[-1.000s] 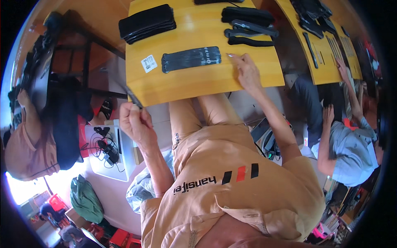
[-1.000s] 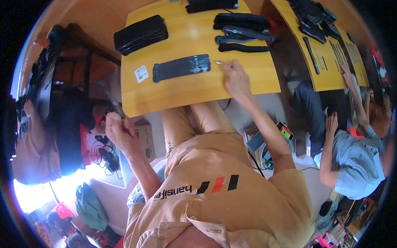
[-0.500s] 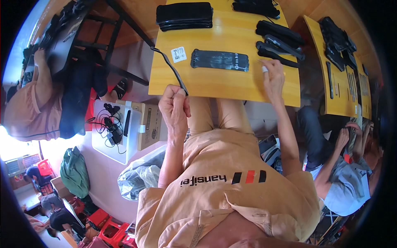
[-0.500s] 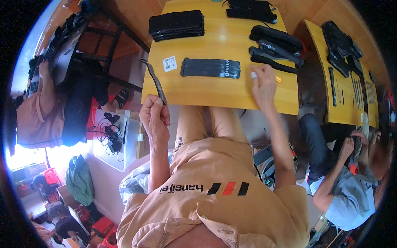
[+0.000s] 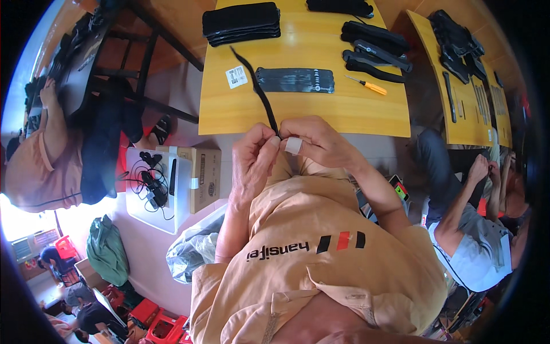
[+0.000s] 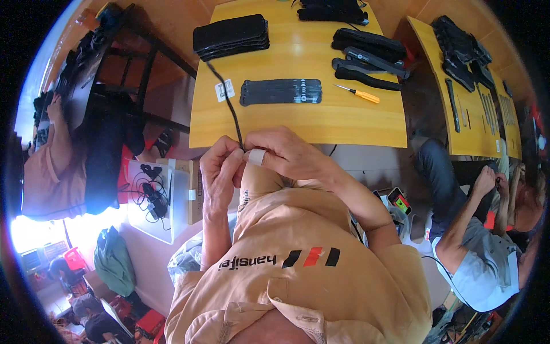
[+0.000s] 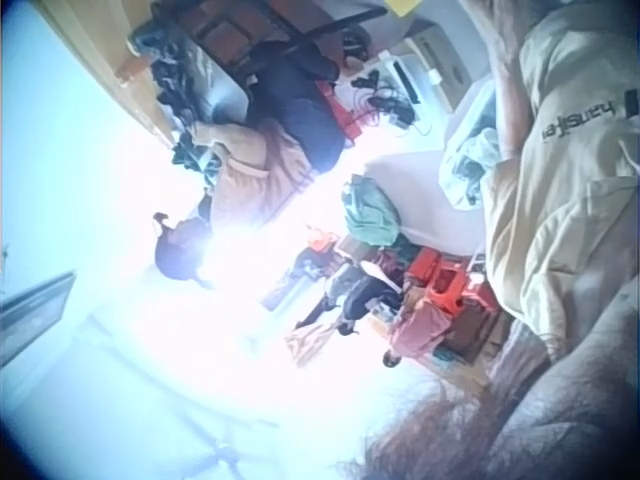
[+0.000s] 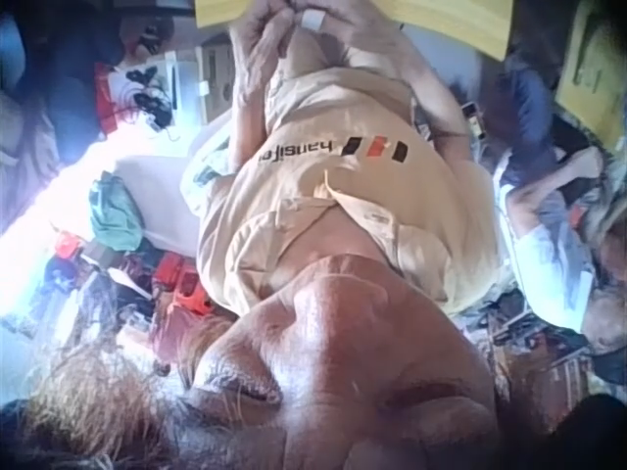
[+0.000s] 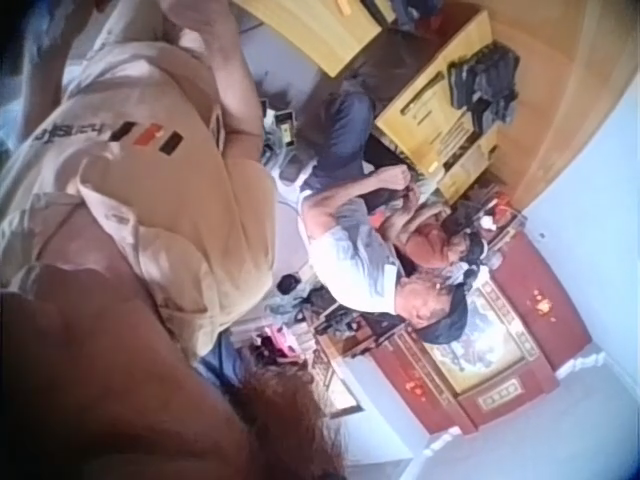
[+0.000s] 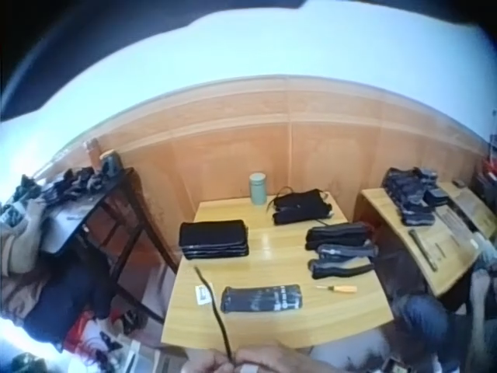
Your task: Assembling and inspecting black textile straps or handles at a workbench.
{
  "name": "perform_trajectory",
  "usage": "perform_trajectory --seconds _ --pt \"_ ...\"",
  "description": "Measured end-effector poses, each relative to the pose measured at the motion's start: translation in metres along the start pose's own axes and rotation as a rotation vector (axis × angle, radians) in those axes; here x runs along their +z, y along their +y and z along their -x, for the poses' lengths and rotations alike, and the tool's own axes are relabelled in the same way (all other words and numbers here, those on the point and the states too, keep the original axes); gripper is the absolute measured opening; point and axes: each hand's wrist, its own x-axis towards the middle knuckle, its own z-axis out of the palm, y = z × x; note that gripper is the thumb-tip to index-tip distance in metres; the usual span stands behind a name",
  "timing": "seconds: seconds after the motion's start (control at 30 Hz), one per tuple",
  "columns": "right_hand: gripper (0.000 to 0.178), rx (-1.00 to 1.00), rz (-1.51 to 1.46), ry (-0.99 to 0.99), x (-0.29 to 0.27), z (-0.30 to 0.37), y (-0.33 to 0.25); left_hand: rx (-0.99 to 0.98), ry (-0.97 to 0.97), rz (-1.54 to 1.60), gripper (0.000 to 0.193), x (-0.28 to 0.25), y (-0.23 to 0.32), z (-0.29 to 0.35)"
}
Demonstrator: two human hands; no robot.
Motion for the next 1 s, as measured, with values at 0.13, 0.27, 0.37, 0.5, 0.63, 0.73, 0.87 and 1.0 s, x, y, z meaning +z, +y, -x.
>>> perform_trajectory --seconds 0.13,0.27,0.37,0.5,0.63,0.73,0.87,1.0 --pt "0.011 0.013 -0.025 0.003 -0.001 0.005 -0.005 -0.009 -0.068 0.014 0.014 -0.001 -0.001 -0.002" --pt "0.014 0.283 -0.591 0.031 0.002 0.015 -0.008 -0.109 -0.197 0.4 0.014 0.004 -0.003 -0.003" --pt "0.018 0.338 -0.812 0.162 0.004 0.016 -0.009 -0.182 -0.141 0.536 0.01 0.015 -0.002 -0.003" --pt "0.018 0.39 -0.974 0.16 0.003 0.016 -0.005 -0.228 -0.183 0.643 0.009 0.016 -0.004 -0.006" --pt "0.019 0.321 -0.679 0.217 0.008 0.016 -0.007 -0.007 -0.053 0.18 0.02 0.022 -0.002 -0.005" --pt "0.02 0.318 -0.608 0.224 0.009 0.015 -0.014 0.112 -0.025 -0.17 0.024 0.019 -0.006 -0.007" --pt "0.02 0.352 -0.761 0.185 0.008 0.015 -0.012 0.139 0.016 -0.093 0.025 0.023 -0.008 -0.007" --pt "0.02 0.383 -0.799 0.242 0.013 0.014 -0.009 0.154 0.058 0.077 0.026 0.026 -0.008 -0.004"
